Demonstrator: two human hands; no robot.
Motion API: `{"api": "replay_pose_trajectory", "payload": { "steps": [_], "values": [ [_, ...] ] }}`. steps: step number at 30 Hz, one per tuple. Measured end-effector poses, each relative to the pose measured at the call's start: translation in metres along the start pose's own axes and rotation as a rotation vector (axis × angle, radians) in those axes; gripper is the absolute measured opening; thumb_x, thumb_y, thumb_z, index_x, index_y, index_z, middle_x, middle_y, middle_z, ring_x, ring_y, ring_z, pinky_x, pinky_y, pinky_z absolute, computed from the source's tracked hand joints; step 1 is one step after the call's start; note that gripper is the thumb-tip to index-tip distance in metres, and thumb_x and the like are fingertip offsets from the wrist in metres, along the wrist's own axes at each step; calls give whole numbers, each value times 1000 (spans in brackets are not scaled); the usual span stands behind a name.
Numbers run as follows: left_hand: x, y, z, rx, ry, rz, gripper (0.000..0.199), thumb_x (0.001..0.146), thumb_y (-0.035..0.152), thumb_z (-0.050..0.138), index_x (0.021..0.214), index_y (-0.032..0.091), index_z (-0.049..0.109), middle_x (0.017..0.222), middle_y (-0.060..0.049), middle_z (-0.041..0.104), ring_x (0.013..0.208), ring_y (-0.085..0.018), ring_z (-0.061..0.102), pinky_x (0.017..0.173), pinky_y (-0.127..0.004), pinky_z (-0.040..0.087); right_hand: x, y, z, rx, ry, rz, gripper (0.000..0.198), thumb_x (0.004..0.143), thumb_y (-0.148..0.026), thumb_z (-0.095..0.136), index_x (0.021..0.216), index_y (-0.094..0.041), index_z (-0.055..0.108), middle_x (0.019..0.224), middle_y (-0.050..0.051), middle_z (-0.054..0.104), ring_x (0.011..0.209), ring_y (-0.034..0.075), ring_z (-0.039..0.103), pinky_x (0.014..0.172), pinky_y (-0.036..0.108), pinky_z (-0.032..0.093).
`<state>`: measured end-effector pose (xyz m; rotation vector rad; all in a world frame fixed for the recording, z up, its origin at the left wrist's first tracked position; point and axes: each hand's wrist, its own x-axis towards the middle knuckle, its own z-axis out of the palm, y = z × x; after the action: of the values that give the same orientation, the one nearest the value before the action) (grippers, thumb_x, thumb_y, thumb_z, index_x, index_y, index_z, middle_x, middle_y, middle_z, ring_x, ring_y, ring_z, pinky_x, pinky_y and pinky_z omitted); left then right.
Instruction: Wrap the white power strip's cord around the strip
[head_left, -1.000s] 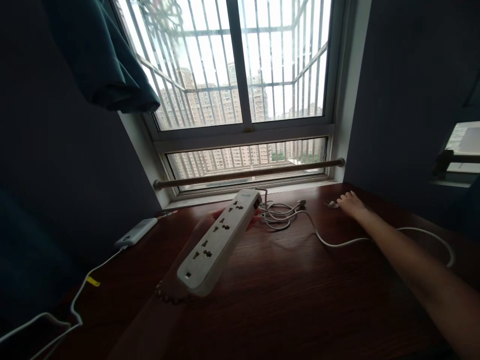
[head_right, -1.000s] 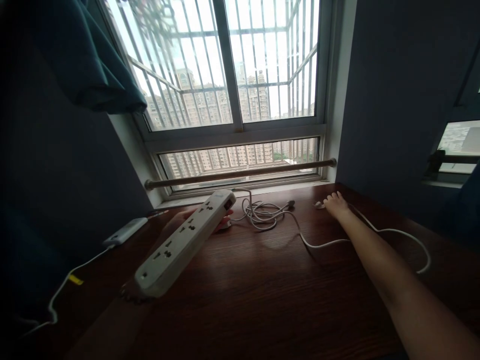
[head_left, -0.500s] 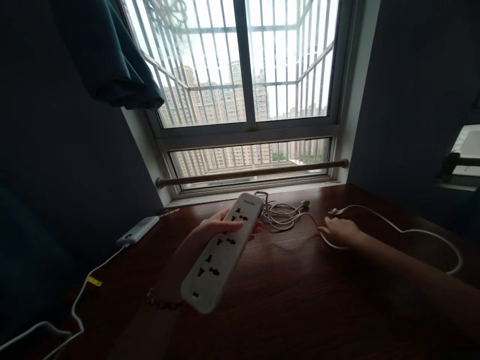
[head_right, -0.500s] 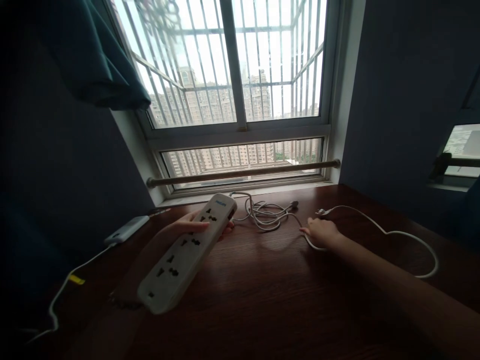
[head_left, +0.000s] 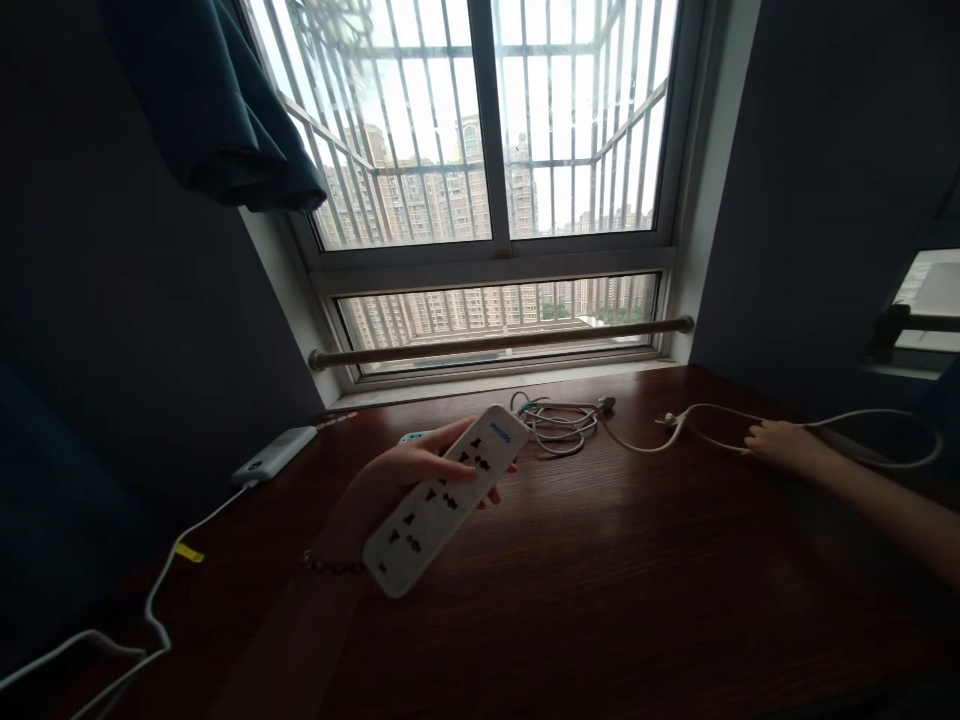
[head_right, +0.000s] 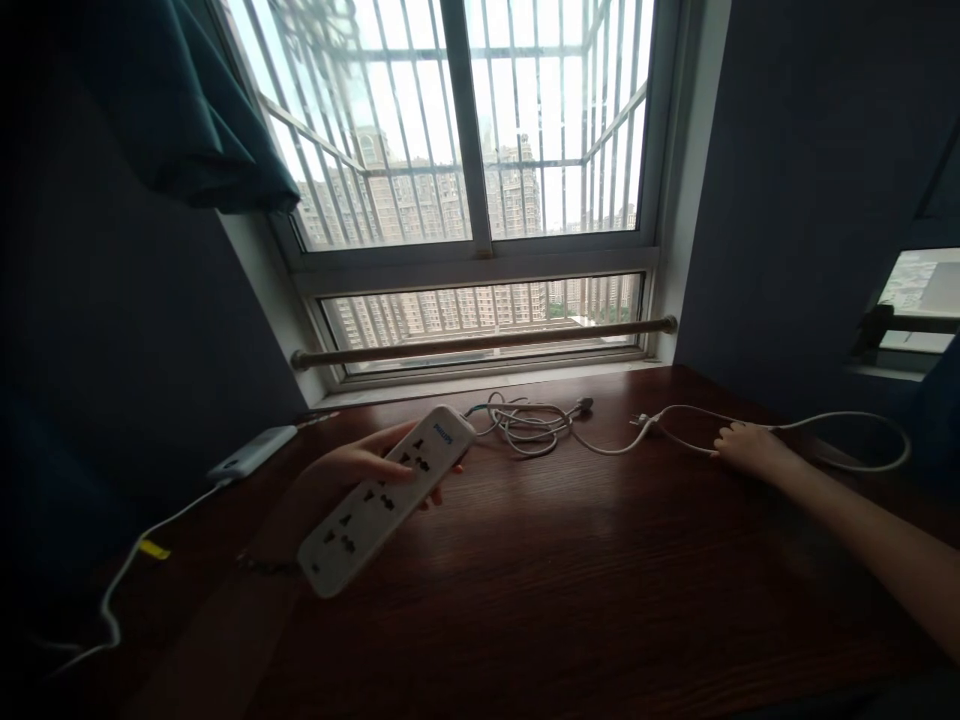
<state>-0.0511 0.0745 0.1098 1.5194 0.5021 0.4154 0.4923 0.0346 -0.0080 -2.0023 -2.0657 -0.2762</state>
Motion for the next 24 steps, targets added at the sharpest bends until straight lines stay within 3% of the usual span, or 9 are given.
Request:
{"api": "replay_pose_trajectory", "payload": {
  "steps": [3,5,6,7,9,12,15,19,24],
  "values": [
    [7,0,6,124,-47,-30,61,67,17,58,123,25,34,103,-9,57,90,-26,55,67,-30,44,17,-31,-6,5,16,34,6,59,-16,58,56,-16,53,70,14,52,76,31,52,68,45,38],
    [11,1,8,233,-87,-26,62,64,17,62,120,24,35,99,-7,58,91,-25,54,68,-29,44,28,-75,-16,67,-2,-80,38,58,-12,60,95,-16,57,100,13,53,96,28,49,82,39,39],
    [13,3,9,283,-108,-19,62,64,17,63,119,23,36,99,-7,57,91,-24,54,69,-29,44,32,-103,-23,124,-20,-184,57,59,-14,62,114,-19,48,116,11,46,108,24,43,90,35,35],
    [13,4,10,323,-118,-7,61,64,19,64,119,23,36,99,-7,57,91,-24,54,70,-29,44,34,-131,-32,270,-45,-319,72,59,-21,66,125,-16,37,124,13,40,115,25,37,95,35,32],
    [13,6,10,373,-105,25,60,66,22,63,119,22,35,98,-6,57,90,-22,54,70,-28,44,34,-189,-54,557,-91,-507,77,67,-32,64,132,-18,24,130,11,36,119,22,34,99,35,29],
    [11,9,10,424,-85,34,61,66,23,64,119,21,34,98,-6,56,89,-22,54,69,-28,44,34,-257,-85,770,7,-674,79,64,-35,67,130,-18,28,126,10,41,116,20,38,97,33,31],
    [11,9,12,443,-98,17,63,65,23,64,120,21,32,99,-6,55,90,-22,53,70,-29,44,43,-295,-101,842,69,-729,66,59,-36,71,116,-17,46,107,8,55,98,20,51,86,31,39],
    [14,3,10,372,-108,19,55,67,24,63,115,18,37,102,-7,55,93,-22,53,74,-31,44,62,-314,-100,820,-106,-614,39,65,-39,65,95,-13,60,72,1,58,64,12,52,56,21,40],
    [18,-5,-6,393,-68,-22,60,65,28,65,116,20,35,106,-7,52,95,-23,52,73,-32,45,78,-308,-85,928,-71,-525,33,64,-39,66,80,-11,63,65,0,54,61,10,47,52,19,35]
  ]
}}
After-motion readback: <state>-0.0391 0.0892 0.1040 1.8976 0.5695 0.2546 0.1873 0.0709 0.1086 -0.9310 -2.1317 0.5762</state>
